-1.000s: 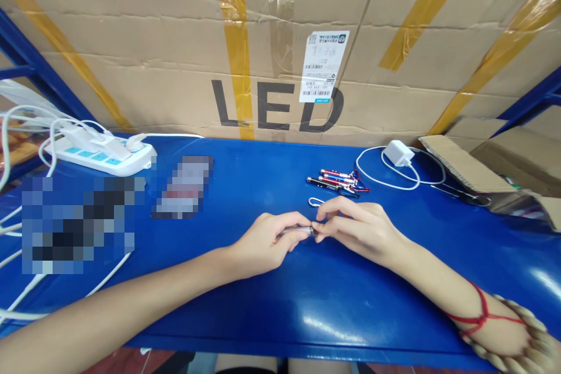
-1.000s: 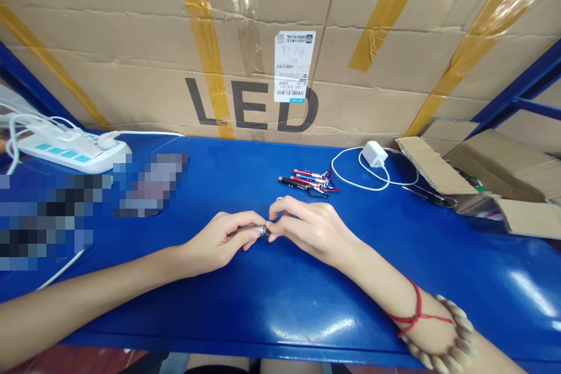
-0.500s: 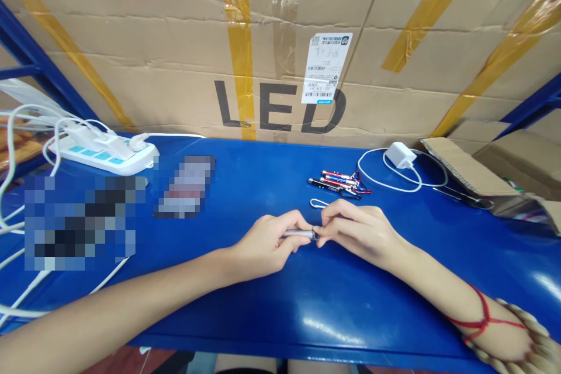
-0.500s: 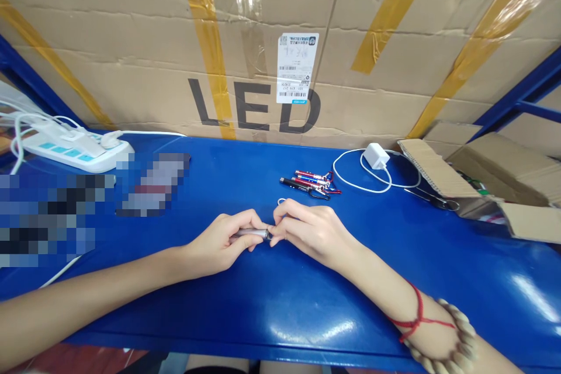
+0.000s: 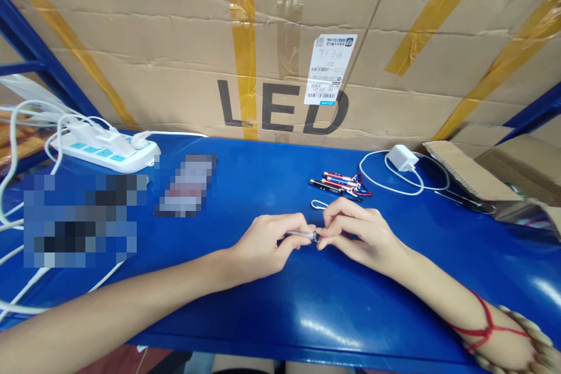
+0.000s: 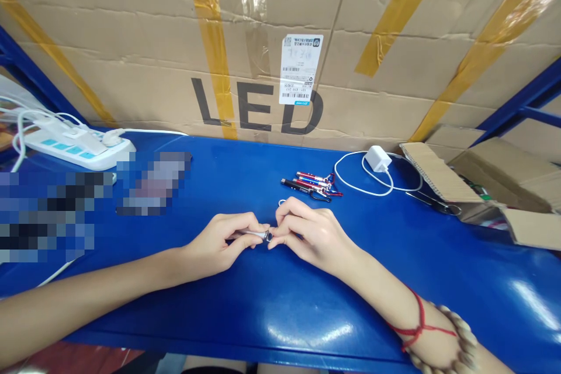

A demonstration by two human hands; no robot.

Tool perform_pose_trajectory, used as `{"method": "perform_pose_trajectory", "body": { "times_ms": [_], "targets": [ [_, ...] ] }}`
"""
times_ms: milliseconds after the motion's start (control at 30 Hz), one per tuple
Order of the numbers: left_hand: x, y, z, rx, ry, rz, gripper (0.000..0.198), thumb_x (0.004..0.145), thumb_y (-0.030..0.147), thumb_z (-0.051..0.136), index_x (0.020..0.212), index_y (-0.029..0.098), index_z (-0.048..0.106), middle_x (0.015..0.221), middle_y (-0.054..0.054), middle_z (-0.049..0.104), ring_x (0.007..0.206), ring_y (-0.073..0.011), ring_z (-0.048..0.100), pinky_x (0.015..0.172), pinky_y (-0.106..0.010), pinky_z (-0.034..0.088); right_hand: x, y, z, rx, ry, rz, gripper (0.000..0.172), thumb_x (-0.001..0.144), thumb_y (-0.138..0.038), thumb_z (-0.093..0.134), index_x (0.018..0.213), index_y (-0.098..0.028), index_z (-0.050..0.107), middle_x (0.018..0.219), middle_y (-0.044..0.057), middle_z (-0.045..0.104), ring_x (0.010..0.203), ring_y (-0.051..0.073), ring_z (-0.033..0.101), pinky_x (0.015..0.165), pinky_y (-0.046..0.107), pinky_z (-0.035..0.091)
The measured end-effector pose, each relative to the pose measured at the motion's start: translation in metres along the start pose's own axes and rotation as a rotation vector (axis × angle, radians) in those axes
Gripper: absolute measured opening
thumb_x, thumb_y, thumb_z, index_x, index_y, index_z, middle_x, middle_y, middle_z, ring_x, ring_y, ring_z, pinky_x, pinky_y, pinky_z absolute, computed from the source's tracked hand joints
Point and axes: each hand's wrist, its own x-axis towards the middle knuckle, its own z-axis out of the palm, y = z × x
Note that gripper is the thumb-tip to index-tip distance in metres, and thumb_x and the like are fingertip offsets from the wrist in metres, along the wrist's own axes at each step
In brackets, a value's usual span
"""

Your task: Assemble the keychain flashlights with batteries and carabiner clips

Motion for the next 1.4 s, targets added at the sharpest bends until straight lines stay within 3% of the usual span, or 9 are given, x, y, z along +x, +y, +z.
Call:
{"method": "perform_pose_trajectory", "body": {
  "times_ms": [133, 333, 500, 567, 667, 867, 1133, 1267, 1400],
  "targets": [
    [0.001, 0.0, 0.001, -0.002, 0.042, 0.046, 0.016, 0.085, 0.015, 0.048, 0.074, 0.019, 0.058, 0.082, 0.0, 0.068, 0.092, -0.0159, 0.065, 0.079, -0.023, 0.049, 0.0, -0.001, 0.003, 0.076, 0.048, 0.066, 0.02, 0.086, -0.022, 0.056, 0.069, -0.017, 0.065, 0.077, 0.003, 0.053, 0.06, 0.008, 0.054, 0.052, 0.019, 0.044],
    [0.001, -0.002, 0.004, 0.085, 0.156, 0.221, 0.016, 0.085, 0.011, 0.051, 0.072, 0.017, 0.059, 0.076, -0.002, 0.066, 0.076, -0.0144, 0.064, 0.073, -0.024, 0.049, 0.005, -0.006, 0.006, 0.221, 0.131, 0.141, 0.017, 0.081, -0.02, 0.062, 0.065, -0.015, 0.064, 0.074, 0.002, 0.052, 0.063, 0.01, 0.053, 0.053, 0.022, 0.044],
    [0.0, -0.001, 0.005, -0.004, 0.159, 0.163, 0.013, 0.085, 0.012, 0.052, 0.075, 0.016, 0.06, 0.079, -0.003, 0.067, 0.079, -0.0143, 0.065, 0.077, -0.023, 0.05, 0.009, -0.007, 0.004, 0.285, 0.118, 0.208, 0.022, 0.08, -0.027, 0.064, 0.062, -0.015, 0.064, 0.073, 0.003, 0.052, 0.06, 0.01, 0.052, 0.048, 0.021, 0.043],
    [0.0, 0.001, 0.005, -0.023, 0.15, 0.114, 0.011, 0.085, 0.015, 0.052, 0.084, 0.017, 0.063, 0.086, -0.003, 0.068, 0.08, -0.0139, 0.065, 0.075, -0.022, 0.05, 0.009, -0.006, 0.003, 0.321, 0.118, 0.245, 0.024, 0.079, -0.03, 0.065, 0.061, -0.014, 0.063, 0.073, 0.003, 0.052, 0.059, 0.009, 0.051, 0.046, 0.02, 0.041],
    [-0.001, 0.004, 0.002, 0.052, 0.103, 0.122, 0.024, 0.087, 0.014, 0.048, 0.103, 0.021, 0.063, 0.094, -0.002, 0.068, 0.078, -0.0126, 0.063, 0.073, -0.021, 0.05, 0.01, -0.004, 0.004, 0.376, 0.105, 0.284, 0.025, 0.078, -0.031, 0.066, 0.061, -0.014, 0.063, 0.074, 0.003, 0.052, 0.059, 0.009, 0.05, 0.046, 0.019, 0.04],
    [0.001, 0.005, 0.0, 0.184, 0.184, 0.266, 0.028, 0.087, 0.013, 0.046, 0.106, 0.021, 0.065, 0.072, -0.001, 0.063, 0.059, -0.0108, 0.056, 0.057, -0.017, 0.046, 0.01, -0.002, 0.004, 0.452, 0.122, 0.312, 0.029, 0.072, -0.036, 0.071, 0.059, -0.014, 0.058, 0.074, 0.002, 0.052, 0.06, 0.008, 0.048, 0.048, 0.018, 0.039],
    [0.005, 0.004, 0.004, 0.069, 0.178, 0.123, 0.022, 0.089, 0.023, 0.045, 0.102, 0.021, 0.062, 0.077, -0.002, 0.064, 0.064, -0.0117, 0.061, 0.06, -0.016, 0.05, 0.012, -0.007, 0.002, 0.416, 0.12, 0.374, 0.028, 0.078, -0.034, 0.065, 0.06, -0.014, 0.055, 0.077, 0.002, 0.052, 0.058, 0.006, 0.046, 0.048, 0.017, 0.036],
    [0.005, 0.005, 0.003, 0.077, 0.126, 0.073, 0.023, 0.091, 0.029, 0.042, 0.102, 0.019, 0.059, 0.077, -0.003, 0.063, 0.066, -0.0127, 0.06, 0.061, -0.017, 0.049, 0.011, -0.012, 0.002, 0.31, 0.113, 0.385, 0.028, 0.082, -0.033, 0.059, 0.062, -0.014, 0.056, 0.078, 0.001, 0.053, 0.054, 0.005, 0.044, 0.047, 0.016, 0.035],
    [0.006, 0.009, 0.004, 0.108, 0.157, 0.026, 0.024, 0.091, 0.033, 0.038, 0.099, 0.018, 0.057, 0.073, -0.003, 0.06, 0.064, -0.0135, 0.058, 0.059, -0.019, 0.046, 0.011, -0.012, 0.001, 0.145, 0.149, 0.354, 0.024, 0.082, -0.035, 0.059, 0.068, -0.015, 0.061, 0.079, 0.001, 0.056, 0.049, 0.004, 0.044, 0.047, 0.017, 0.036]
  ]
}}
